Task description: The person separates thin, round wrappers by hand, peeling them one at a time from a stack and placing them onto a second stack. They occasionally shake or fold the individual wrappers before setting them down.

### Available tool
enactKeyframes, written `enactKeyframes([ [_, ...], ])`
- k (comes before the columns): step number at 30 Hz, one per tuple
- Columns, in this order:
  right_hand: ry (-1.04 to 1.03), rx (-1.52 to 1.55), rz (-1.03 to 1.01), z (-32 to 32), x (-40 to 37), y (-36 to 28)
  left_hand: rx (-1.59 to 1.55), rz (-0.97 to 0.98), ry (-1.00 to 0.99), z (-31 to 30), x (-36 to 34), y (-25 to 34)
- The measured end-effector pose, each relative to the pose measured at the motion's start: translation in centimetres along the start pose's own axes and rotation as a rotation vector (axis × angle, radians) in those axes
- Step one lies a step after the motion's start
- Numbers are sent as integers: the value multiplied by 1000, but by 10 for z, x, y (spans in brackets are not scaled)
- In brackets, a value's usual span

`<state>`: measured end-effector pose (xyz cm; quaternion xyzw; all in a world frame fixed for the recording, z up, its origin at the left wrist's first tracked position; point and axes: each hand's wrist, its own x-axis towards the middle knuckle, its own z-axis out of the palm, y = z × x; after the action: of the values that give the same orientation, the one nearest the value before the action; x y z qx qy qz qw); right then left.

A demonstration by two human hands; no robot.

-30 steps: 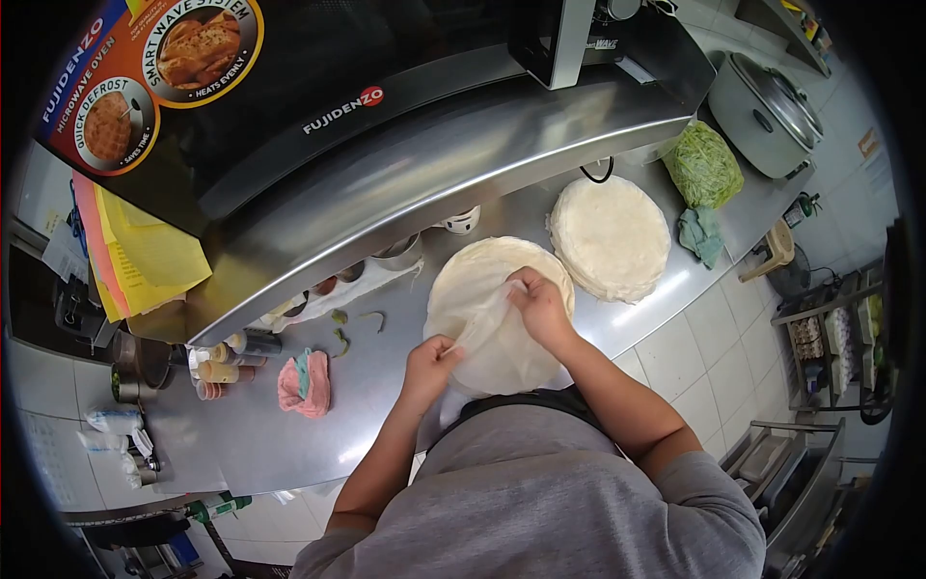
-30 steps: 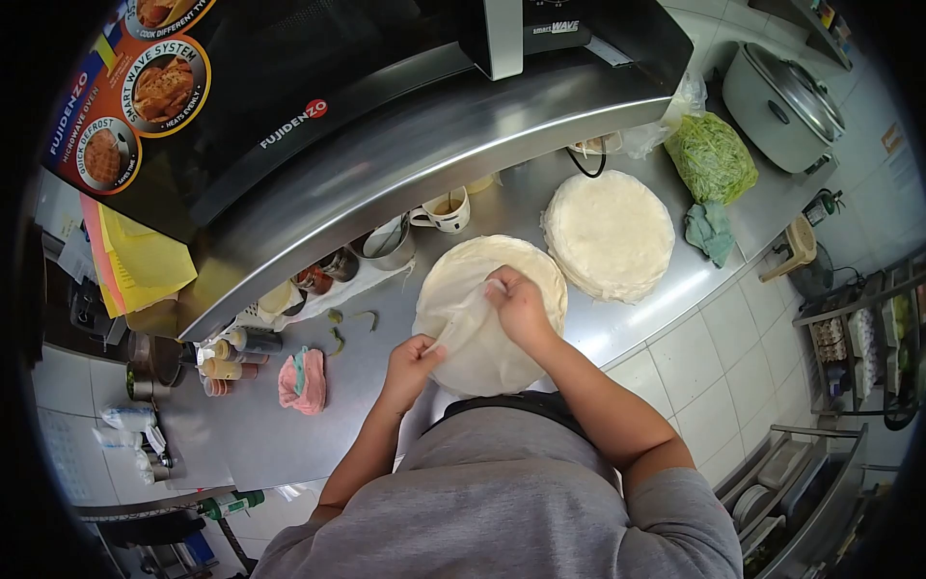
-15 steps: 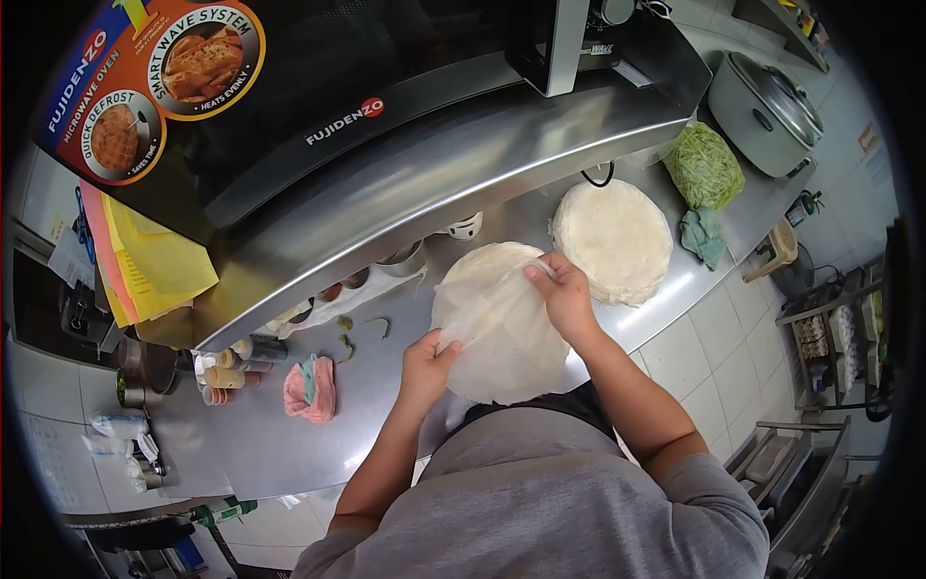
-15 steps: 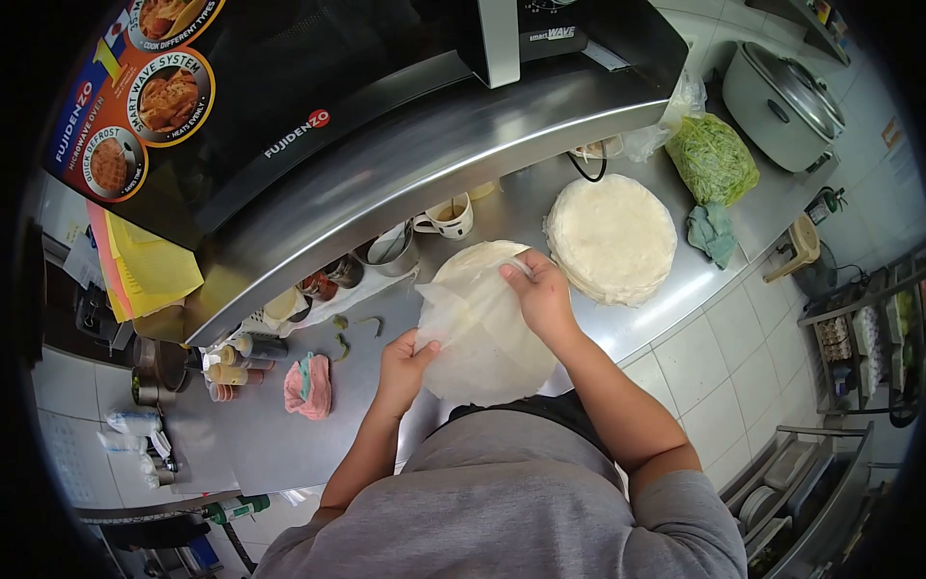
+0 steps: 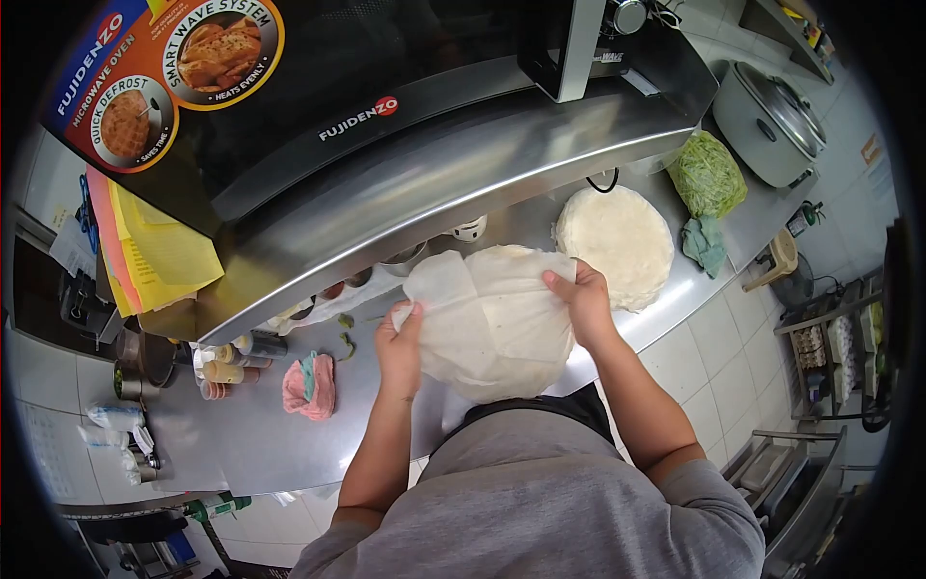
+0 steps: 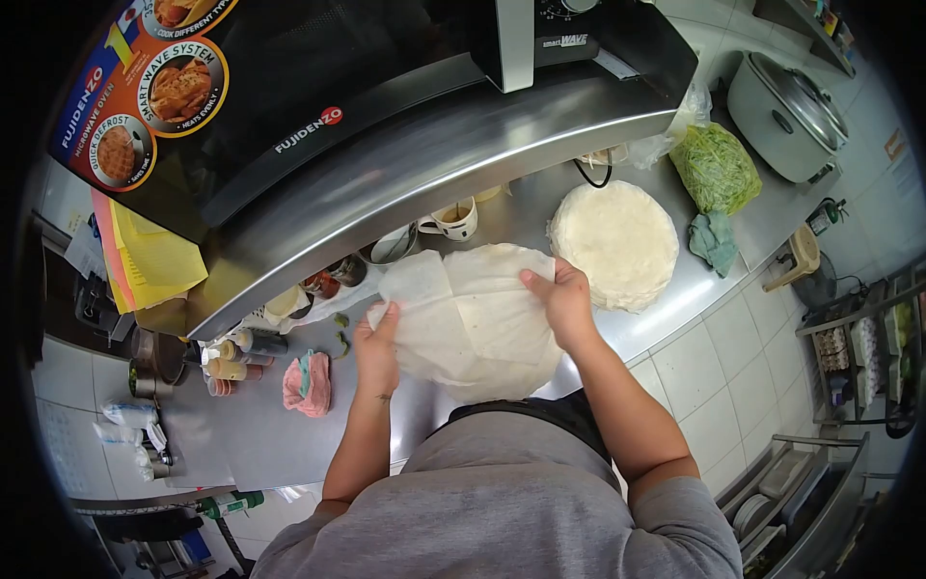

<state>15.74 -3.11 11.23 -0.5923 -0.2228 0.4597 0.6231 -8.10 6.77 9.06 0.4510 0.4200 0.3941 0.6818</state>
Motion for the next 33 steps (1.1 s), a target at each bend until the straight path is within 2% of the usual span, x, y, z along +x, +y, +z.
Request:
enactKeyframes([
  [1,-49,121,17,-5,1,-2,-1,5,2,2,-2,3],
  [2,-120,-128,61,-10,1,-1,-93,-21,-70,5,-5,6],
  [3,-118,-127,57,-5,-2,1,-184,-48,-144,10,-9,8],
  [5,-306,-259,-57,15,-9,4,-249,-79,-196,27,-20,15],
  [6,-361,-274,142,17,-4,9,-313,-113,-242,33,-24,19],
  [10,-274,-129,234,18,-4,29,-414,-148,-259,34,-33,27],
  [13,-334,-29,212,3,-19,14,-561,-170,-264,15,-34,26],
  [15,-479,190,166,-5,-35,-9,-606,-170,-331,9,-34,23],
  [19,-535,-68,67,13,-52,-11,-723,-270,-508,23,-49,7],
  [21,-464,-77,73,12,-52,-5,-761,-130,-517,30,-56,6],
  [22,-338,46,47,2,-50,-6,-760,-129,-519,30,-56,12],
  [23,-215,163,23,-8,-49,-9,-598,-81,-408,27,-56,20],
  [24,-252,322,-22,-18,-49,-17,-439,-33,-292,23,-57,26],
  [25,-263,312,-19,-24,-52,-24,-448,-25,-283,15,-56,25],
  [27,-314,369,-7,-29,-55,-35,-705,-162,-440,4,-56,18],
  [28,-370,296,14,-30,-53,-29,-711,-155,-433,4,-55,14],
  [29,-379,292,18,-28,-55,-26,-693,-294,-604,5,-54,11],
  [30,-453,103,-17,-21,-58,-22,-666,-433,-774,6,-54,10],
  [31,-524,-86,-58,-14,-60,-19,-667,-425,-769,7,-56,9],
  [32,-540,-215,-349,-10,-57,-5,-456,-382,-772,10,-57,6],
  [33,-545,-217,-349,-10,-61,-2,-248,-341,-768,14,-59,4],
])
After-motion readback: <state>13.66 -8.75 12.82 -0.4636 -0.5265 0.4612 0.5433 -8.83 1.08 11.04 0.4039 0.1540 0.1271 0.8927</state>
